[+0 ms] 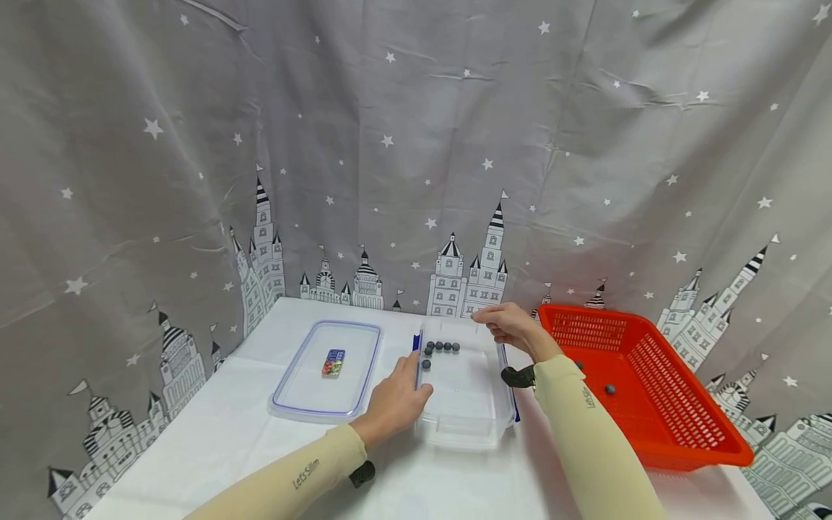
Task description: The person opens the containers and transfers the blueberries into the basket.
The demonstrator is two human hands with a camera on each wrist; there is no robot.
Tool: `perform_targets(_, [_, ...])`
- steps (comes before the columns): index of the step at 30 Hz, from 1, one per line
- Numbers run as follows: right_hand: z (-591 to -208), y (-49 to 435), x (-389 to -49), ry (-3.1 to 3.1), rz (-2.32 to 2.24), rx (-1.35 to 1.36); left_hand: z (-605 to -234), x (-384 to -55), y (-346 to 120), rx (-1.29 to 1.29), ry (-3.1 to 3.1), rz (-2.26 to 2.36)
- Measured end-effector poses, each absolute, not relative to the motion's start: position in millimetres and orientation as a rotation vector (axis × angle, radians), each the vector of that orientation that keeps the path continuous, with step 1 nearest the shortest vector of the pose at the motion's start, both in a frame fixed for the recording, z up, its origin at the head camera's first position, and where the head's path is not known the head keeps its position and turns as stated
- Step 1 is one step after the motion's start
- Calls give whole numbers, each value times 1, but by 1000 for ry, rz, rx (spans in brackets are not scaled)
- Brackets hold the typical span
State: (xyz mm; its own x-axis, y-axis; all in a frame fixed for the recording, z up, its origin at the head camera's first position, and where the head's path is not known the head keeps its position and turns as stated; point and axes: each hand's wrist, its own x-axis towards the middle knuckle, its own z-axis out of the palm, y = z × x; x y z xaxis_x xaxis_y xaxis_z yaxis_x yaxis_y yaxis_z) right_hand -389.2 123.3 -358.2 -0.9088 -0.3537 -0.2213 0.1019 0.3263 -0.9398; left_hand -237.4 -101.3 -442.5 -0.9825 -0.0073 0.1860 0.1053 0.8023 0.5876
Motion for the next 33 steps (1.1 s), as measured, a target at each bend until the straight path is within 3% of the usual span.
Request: perform_targets(33, [-399,72,-391,2230,-1490,-239,-443,-238,-102,-80,-2828,-947])
